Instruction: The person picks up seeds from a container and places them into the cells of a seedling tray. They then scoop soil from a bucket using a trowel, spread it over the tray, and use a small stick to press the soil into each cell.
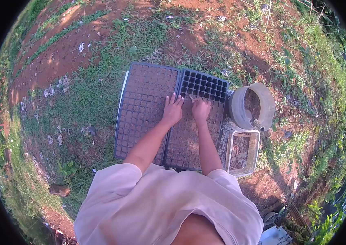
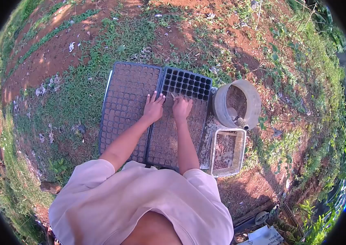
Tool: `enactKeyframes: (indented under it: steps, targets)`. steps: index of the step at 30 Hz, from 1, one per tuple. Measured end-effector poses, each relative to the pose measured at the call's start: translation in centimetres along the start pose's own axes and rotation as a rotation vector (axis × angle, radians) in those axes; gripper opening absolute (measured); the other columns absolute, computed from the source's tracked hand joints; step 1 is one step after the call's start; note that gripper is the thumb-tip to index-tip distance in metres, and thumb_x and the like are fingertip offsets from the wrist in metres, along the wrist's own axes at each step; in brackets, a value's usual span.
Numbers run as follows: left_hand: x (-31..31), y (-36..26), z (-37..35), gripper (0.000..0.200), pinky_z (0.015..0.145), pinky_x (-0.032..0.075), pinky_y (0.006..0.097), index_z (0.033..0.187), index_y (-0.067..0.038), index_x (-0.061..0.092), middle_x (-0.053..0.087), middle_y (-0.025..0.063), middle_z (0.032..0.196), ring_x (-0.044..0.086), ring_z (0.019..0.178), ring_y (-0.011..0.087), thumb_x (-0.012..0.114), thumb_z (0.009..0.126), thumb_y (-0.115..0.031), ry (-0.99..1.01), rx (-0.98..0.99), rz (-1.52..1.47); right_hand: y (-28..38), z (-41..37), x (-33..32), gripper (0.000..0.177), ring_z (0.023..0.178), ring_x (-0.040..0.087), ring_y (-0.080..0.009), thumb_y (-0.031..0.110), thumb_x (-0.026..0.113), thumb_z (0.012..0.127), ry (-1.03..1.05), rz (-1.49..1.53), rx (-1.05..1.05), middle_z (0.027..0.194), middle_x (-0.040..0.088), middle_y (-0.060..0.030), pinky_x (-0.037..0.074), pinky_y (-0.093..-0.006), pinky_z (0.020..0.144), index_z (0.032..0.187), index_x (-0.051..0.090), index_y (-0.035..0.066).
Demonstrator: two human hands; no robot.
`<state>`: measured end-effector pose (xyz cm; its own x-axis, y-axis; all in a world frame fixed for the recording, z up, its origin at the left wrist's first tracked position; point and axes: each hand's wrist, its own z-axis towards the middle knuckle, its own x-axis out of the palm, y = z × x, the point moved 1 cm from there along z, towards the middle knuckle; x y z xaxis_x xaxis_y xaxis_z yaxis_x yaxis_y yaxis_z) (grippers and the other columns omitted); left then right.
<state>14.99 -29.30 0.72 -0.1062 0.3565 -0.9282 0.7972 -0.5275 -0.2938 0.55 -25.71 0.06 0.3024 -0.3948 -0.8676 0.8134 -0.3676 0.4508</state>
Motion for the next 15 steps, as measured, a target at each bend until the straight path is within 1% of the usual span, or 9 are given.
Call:
enactKeyframes:
  steps: [7,9,10,12,15]
  targets:
    - [0.1,0.0,0.0,0.055,0.117,0.015,0.0528,0.142,-0.009,0.04,0.037,0.0084,0.15,0.022,0.144,0.0316,0.05,0.088,-0.015,0.001,-0.004,-0.004,0.3,-0.4,-0.4,0.009,0.081,0.058,-0.034,0.014,0.064,0.079,-0.005,0.006,-0.019,0.082,0.068,-0.013,0.045,-0.0419,0.074,0.082,0.072,0.011]
    - [0.1,-0.1,0.0,0.056,0.117,0.015,0.0527,0.142,-0.009,0.04,0.037,0.0085,0.15,0.022,0.144,0.0316,0.051,0.088,-0.015,-0.002,-0.004,-0.006,0.6,-0.4,-0.7,0.008,0.086,0.057,-0.0321,0.013,0.065,0.078,-0.011,-0.015,-0.109,0.086,0.068,-0.0111,0.044,-0.0414,0.076,0.083,0.072,0.012]
    - [0.2,0.0,0.0,0.056,0.117,0.015,0.0526,0.143,-0.009,0.04,0.037,0.0085,0.15,0.022,0.144,0.0316,0.051,0.088,-0.015,-0.004,-0.006,-0.007,0.8,-0.4,-1.0,0.008,0.086,0.057,-0.0321,0.013,0.065,0.078,-0.01,-0.013,-0.11,0.086,0.068,-0.0111,0.044,-0.0414,0.076,0.083,0.072,0.012]
    - [0.2,0.1,-0.1,0.056,0.116,0.015,0.0528,0.142,-0.009,0.041,0.038,0.0087,0.15,0.022,0.144,0.0318,0.051,0.088,-0.015,-0.011,-0.004,-0.009,0.7,-0.4,-1.4,0.007,0.09,0.055,-0.0303,0.013,0.066,0.078,0.0,-0.118,-0.183,0.088,0.067,-0.0089,0.043,-0.0404,0.078,0.082,0.072,0.012]
    - [0.2,0.0,-0.1,0.056,0.116,0.016,0.0535,0.141,-0.009,0.042,0.038,0.0092,0.149,0.023,0.143,0.0321,0.052,0.087,-0.016,-0.027,0.001,-0.017,0.3,-0.1,-1.4,0.008,0.092,0.054,-0.0297,0.013,0.067,0.077,0.051,-0.052,-0.225,0.089,0.066,-0.008,0.042,-0.0397,0.08,0.083,0.071,0.011]
